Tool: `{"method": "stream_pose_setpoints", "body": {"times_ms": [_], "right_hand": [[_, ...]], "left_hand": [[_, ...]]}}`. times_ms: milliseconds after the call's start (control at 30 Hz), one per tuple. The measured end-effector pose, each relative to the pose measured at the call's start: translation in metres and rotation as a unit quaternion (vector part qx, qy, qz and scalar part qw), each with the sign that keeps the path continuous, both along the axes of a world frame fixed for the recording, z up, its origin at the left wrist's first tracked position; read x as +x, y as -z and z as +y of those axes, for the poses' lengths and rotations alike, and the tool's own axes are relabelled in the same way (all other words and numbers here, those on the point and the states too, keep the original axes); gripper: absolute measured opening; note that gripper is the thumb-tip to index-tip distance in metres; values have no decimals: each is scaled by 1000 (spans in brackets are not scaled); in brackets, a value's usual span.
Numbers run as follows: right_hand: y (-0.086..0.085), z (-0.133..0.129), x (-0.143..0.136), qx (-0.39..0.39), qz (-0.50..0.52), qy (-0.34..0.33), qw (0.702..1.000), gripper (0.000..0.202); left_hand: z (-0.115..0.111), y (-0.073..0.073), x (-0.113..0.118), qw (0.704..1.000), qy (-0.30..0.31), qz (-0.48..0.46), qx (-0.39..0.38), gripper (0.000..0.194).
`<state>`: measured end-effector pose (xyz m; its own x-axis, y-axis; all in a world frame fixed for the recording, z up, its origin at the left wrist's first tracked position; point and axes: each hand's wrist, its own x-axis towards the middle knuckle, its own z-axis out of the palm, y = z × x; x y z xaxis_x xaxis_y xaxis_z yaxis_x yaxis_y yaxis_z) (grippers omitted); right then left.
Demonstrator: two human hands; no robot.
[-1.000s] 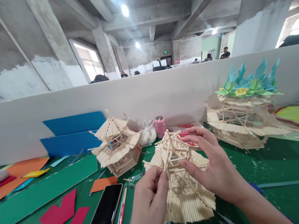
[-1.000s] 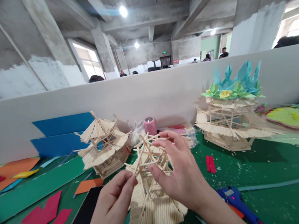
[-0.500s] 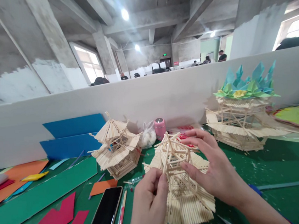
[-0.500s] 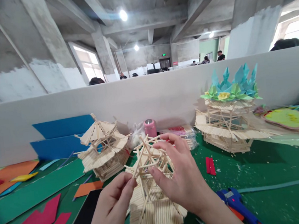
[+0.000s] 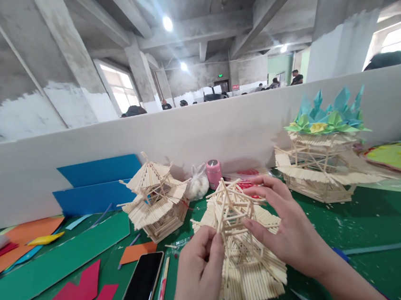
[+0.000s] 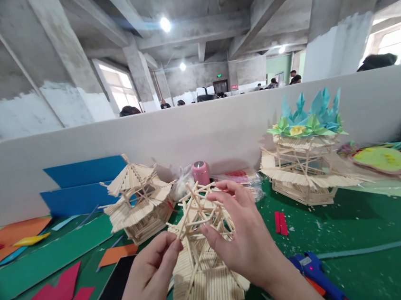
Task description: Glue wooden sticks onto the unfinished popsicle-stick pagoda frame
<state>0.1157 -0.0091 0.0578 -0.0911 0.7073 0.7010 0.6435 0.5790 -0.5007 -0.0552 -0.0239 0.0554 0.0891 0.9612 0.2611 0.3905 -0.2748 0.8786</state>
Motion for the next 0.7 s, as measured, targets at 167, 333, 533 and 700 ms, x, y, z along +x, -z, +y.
{"method": "stream_pose_setpoints", "body": {"times_ms": [167,333,533,700], "right_hand": [[1,-1,0,-2,-5,-2,1000,34],[1,-1,0,-5,-1,-4,1000,34],[4,-1,2,-10,3,-1,1000,33],[3,-5,3,-7,26,4,1000,27]], "left_hand": [[-2,-1,2,1000,-11,-12,3,26],[-3,-2,3,1000,-23,-18,10,26],[-5,-1,-2,1000,-4,-5,7,25],[-18,-1,-5,999,-31,-37,-9,24]]}}
